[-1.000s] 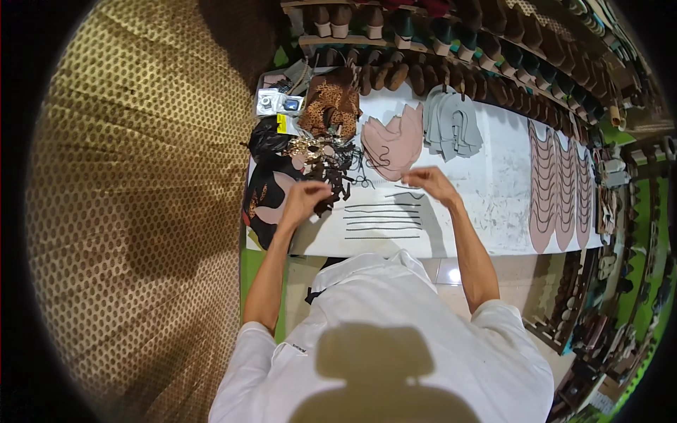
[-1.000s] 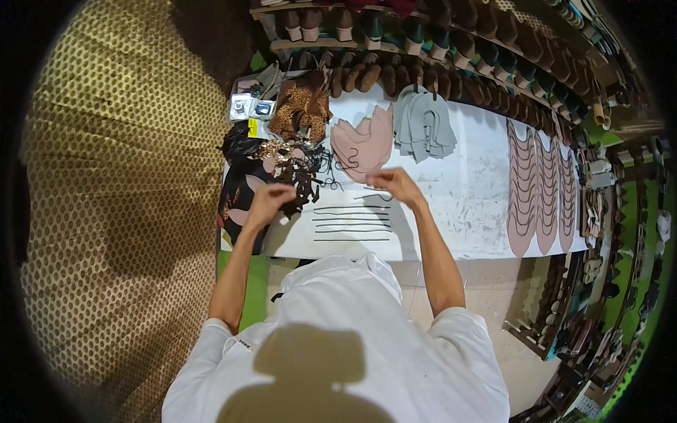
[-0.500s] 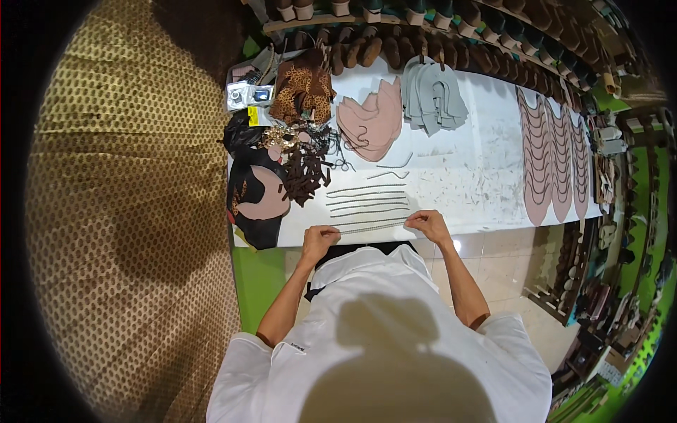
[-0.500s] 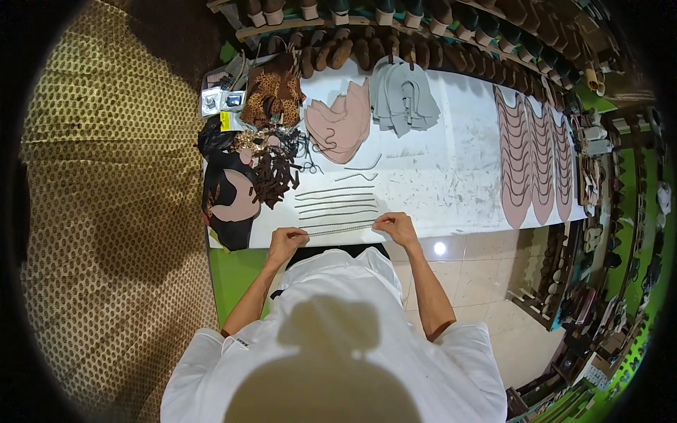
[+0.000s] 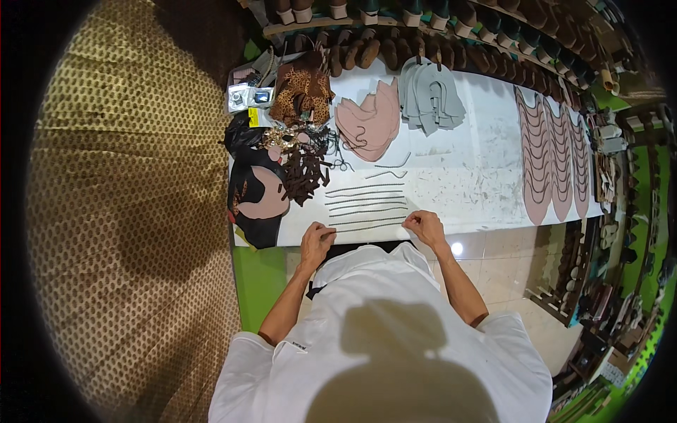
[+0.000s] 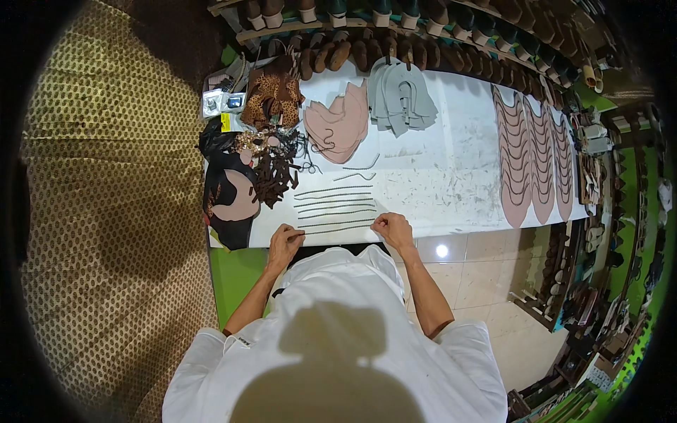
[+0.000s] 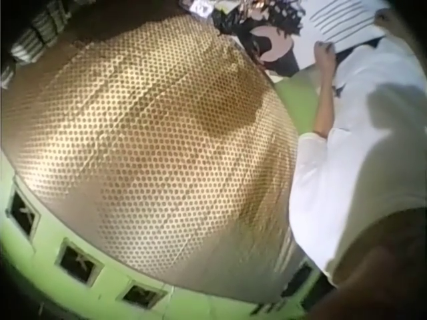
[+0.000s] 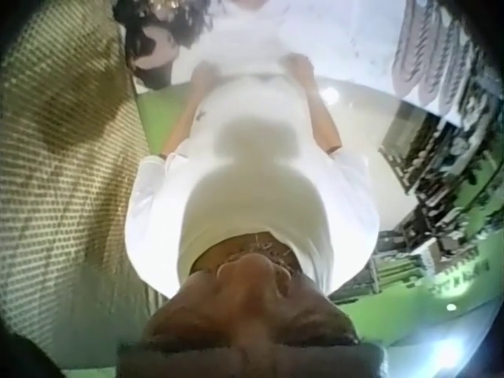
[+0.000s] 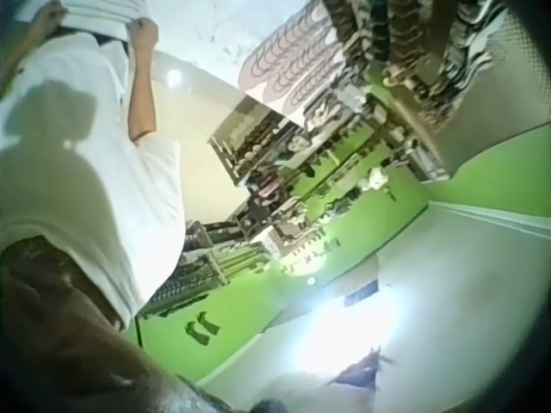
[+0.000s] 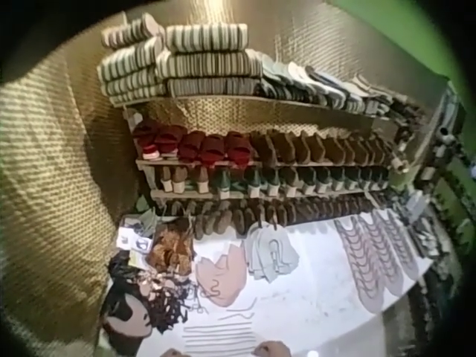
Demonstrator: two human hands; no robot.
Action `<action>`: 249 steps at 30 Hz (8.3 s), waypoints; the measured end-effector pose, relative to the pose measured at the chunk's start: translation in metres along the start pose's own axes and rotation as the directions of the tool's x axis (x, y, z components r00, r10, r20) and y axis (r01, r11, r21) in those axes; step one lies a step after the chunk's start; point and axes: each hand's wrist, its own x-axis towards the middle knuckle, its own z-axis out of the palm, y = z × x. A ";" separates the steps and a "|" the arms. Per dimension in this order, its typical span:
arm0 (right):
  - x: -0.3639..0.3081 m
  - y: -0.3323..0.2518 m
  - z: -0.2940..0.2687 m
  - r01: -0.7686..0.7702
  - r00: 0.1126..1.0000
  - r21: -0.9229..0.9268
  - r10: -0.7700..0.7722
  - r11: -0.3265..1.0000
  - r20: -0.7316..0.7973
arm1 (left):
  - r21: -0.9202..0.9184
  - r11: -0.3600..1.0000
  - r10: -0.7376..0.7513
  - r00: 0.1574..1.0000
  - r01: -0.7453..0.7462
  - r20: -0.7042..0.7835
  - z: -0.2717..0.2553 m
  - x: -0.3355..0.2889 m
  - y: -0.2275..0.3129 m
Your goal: Organizing and stacking various pre-cut shoe components on a work table.
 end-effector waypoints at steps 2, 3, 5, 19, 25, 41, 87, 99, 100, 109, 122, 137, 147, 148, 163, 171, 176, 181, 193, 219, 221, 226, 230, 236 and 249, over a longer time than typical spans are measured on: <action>0.003 0.007 0.000 0.014 1.000 0.012 -0.014 1.000 0.007 | -0.056 0.998 -0.026 1.000 0.026 0.000 -0.002 -0.001 0.000; 0.005 0.006 -0.001 -0.009 1.000 0.059 0.010 0.998 -0.013 | -0.056 0.998 -0.030 1.000 0.030 -0.008 -0.002 -0.001 -0.002; 0.013 0.004 0.001 -0.021 0.999 0.106 0.024 0.994 -0.024 | -0.110 0.994 -0.012 0.999 0.007 -0.040 -0.001 0.000 -0.005; 0.166 -0.133 0.076 0.335 0.919 -0.409 -0.391 0.849 -0.059 | -0.138 0.990 0.003 0.981 -0.031 -0.195 -0.037 0.028 0.005; 0.187 -0.138 0.061 0.446 0.893 -0.423 -0.423 0.788 0.154 | -0.208 0.966 0.079 0.945 -0.151 -0.316 -0.057 0.070 0.021; 0.165 -0.272 -0.111 0.468 0.797 0.294 -0.542 0.833 0.267 | -0.697 0.717 0.183 0.968 -0.013 0.170 -0.121 0.188 0.110; -0.020 0.013 0.006 0.098 0.995 0.116 -0.095 0.988 -0.033 | -0.065 0.994 0.088 0.995 -0.092 -0.056 0.012 -0.018 -0.014; -0.019 0.007 0.007 0.161 0.960 -0.105 -0.181 0.981 -0.215 | -0.138 0.987 0.080 0.995 -0.087 -0.056 0.005 -0.020 -0.024; -0.017 0.005 0.006 0.161 0.959 -0.105 -0.180 0.981 -0.217 | -0.137 0.987 0.082 0.995 -0.088 -0.055 0.005 -0.019 -0.023; -0.003 -0.003 -0.001 0.129 0.965 -0.160 -0.161 0.979 -0.208 | -0.167 0.981 0.085 0.990 -0.104 -0.117 -0.001 -0.008 -0.025; 0.040 -0.019 -0.009 0.148 0.957 -0.235 -0.199 0.961 -0.210 | -0.161 0.980 0.090 0.984 -0.115 -0.157 -0.006 0.010 -0.011; 0.134 -0.067 -0.029 0.244 0.931 -0.251 -0.299 0.937 -0.211 | 0.078 0.977 0.213 0.894 -0.198 -0.394 -0.029 0.095 0.007; 0.227 -0.161 0.047 0.606 0.721 -0.380 -0.684 0.699 -0.108 | 0.107 0.989 0.140 0.858 -0.100 -0.494 -0.050 0.132 0.034; 0.235 -0.168 0.056 0.620 0.703 -0.388 -0.703 0.682 -0.111 | 0.109 0.990 0.132 0.855 -0.089 -0.502 -0.051 0.128 0.032; 0.239 -0.268 -0.016 0.531 0.819 -0.120 -0.472 0.839 0.326 | -0.092 0.992 0.015 0.824 -0.081 -0.567 -0.088 0.122 0.027; 0.192 -0.325 -0.095 0.504 0.771 0.163 -0.527 0.848 0.357 | -0.464 0.837 0.092 0.911 -0.289 -0.403 -0.128 0.184 0.093; 0.172 -0.330 -0.136 0.476 0.798 0.249 -0.533 0.844 0.281 | -0.730 0.643 0.206 0.970 -0.231 -0.125 -0.130 0.200 0.161; 0.146 -0.329 -0.162 0.506 0.816 0.163 -0.532 0.847 0.228 | -0.635 0.740 0.305 0.952 -0.221 0.025 -0.127 0.202 0.165; 0.164 -0.239 -0.178 0.290 0.932 0.347 -0.346 0.892 0.107 | -0.491 0.870 0.094 0.992 -0.041 0.085 -0.148 0.204 0.174; 0.165 -0.025 -0.127 0.119 0.986 -0.268 -0.144 0.956 -0.078 | 0.210 0.837 0.458 0.857 -0.505 0.236 0.053 0.245 0.196; 0.155 -0.002 -0.132 0.081 0.989 -0.242 -0.108 0.967 -0.101 | 0.180 0.852 0.451 0.863 -0.492 0.229 0.077 0.245 0.207; 0.142 0.005 -0.131 -0.022 0.996 -0.168 0.006 0.986 -0.092 | 0.244 0.761 0.604 0.794 -0.601 0.073 0.097 0.245 0.176; 0.141 0.041 -0.131 0.122 0.979 -0.136 -0.142 0.983 -0.149 | 0.269 0.875 0.449 0.882 -0.401 -0.145 0.101 0.240 0.152; 0.145 0.027 -0.130 0.130 0.963 -0.058 -0.140 0.990 -0.231 | 0.394 0.918 0.176 0.837 0.051 -0.518 0.079 0.224 0.083; 0.158 -0.124 -0.115 0.422 0.896 0.108 -0.395 0.900 -0.201 | 0.050 0.988 0.150 0.982 -0.146 -0.114 -0.018 0.233 0.099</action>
